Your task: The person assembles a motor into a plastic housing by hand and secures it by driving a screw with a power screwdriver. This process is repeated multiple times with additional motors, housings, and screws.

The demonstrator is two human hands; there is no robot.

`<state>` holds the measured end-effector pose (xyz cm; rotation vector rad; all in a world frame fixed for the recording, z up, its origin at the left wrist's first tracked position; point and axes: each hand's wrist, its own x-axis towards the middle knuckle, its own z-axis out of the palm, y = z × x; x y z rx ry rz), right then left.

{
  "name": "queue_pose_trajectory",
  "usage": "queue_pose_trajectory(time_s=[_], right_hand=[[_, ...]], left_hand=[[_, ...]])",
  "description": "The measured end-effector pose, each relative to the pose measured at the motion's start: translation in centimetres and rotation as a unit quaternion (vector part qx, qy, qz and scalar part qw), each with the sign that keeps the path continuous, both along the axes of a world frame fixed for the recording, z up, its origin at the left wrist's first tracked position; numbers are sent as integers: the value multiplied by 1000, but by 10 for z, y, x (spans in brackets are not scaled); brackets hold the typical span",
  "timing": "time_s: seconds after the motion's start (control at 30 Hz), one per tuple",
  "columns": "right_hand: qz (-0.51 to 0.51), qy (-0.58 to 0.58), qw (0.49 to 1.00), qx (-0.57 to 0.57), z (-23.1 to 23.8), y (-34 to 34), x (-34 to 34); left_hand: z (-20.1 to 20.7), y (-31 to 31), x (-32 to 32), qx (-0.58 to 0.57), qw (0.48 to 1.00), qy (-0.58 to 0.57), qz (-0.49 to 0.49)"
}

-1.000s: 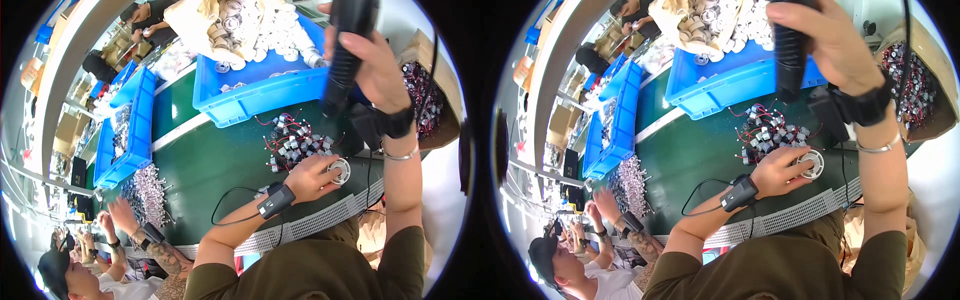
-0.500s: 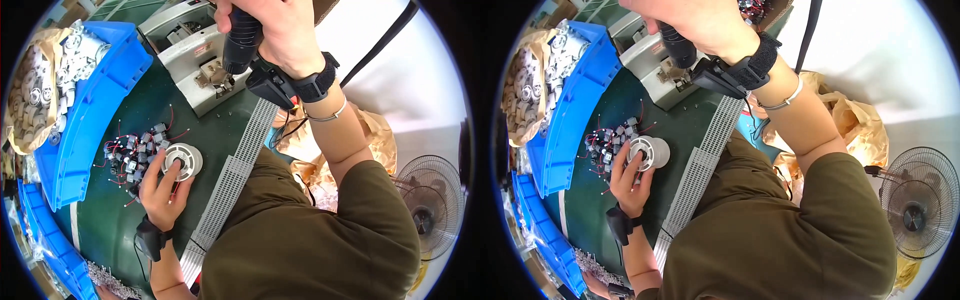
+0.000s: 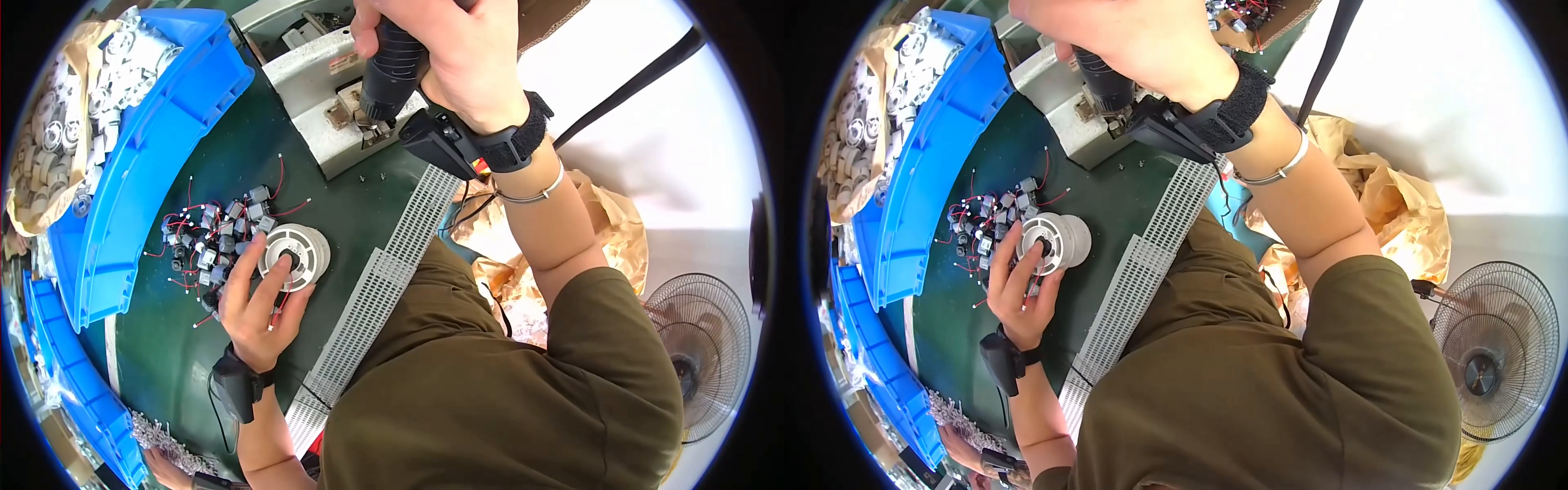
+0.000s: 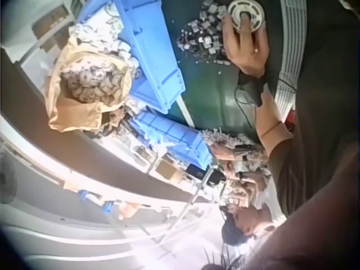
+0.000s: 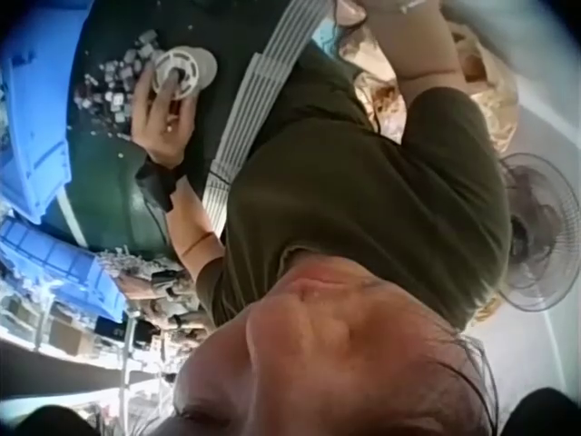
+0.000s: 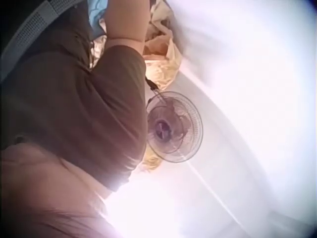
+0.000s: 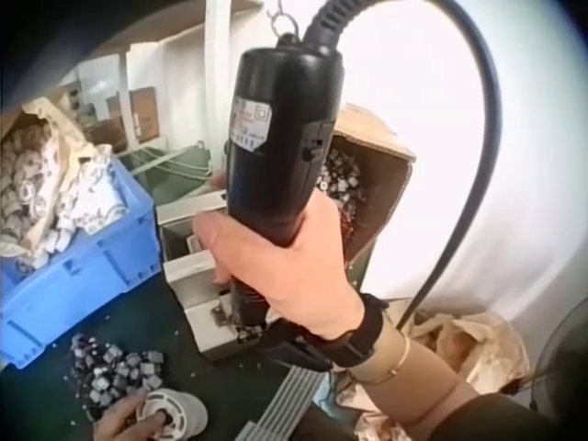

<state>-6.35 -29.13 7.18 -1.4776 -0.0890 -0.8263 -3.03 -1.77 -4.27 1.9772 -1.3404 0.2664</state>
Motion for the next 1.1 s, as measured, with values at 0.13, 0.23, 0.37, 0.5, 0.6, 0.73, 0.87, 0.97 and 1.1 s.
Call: queue_pose_trajectory(time_s=[0.13,0.23,0.37,0.5,0.6,0.73,0.87,0.97,1.1], right_hand=[[-11,13,1000,3,1,4,-1],[23,36,999,28,-1,7,-5],[42,7,999,26,-23,3,-16],[37,-76,996,38,2,12,-14],[42,-79,996,26,6,7,0],[41,-95,994,20,-2,3,2],[38,-65,997,30,-7,0,0],[33,-74,997,13,-9,-1,5],[55,-102,993,-23,-7,0,5]], left_hand=[[0,0,1,-2,1000,2,0],[-1,2,1,-6,1000,-9,4],[3,-5,1,-13,1000,-8,0],[0,-3,-1,-22,1000,-2,-6],[-2,-1,-1,-20,1000,-1,-2],[-3,-2,-1,-16,1000,-4,7],[-3,-1,-1,-15,1000,-3,3],[-4,-2,0,-14,1000,-8,1],[-4,-2,0,-17,1000,-15,1]])
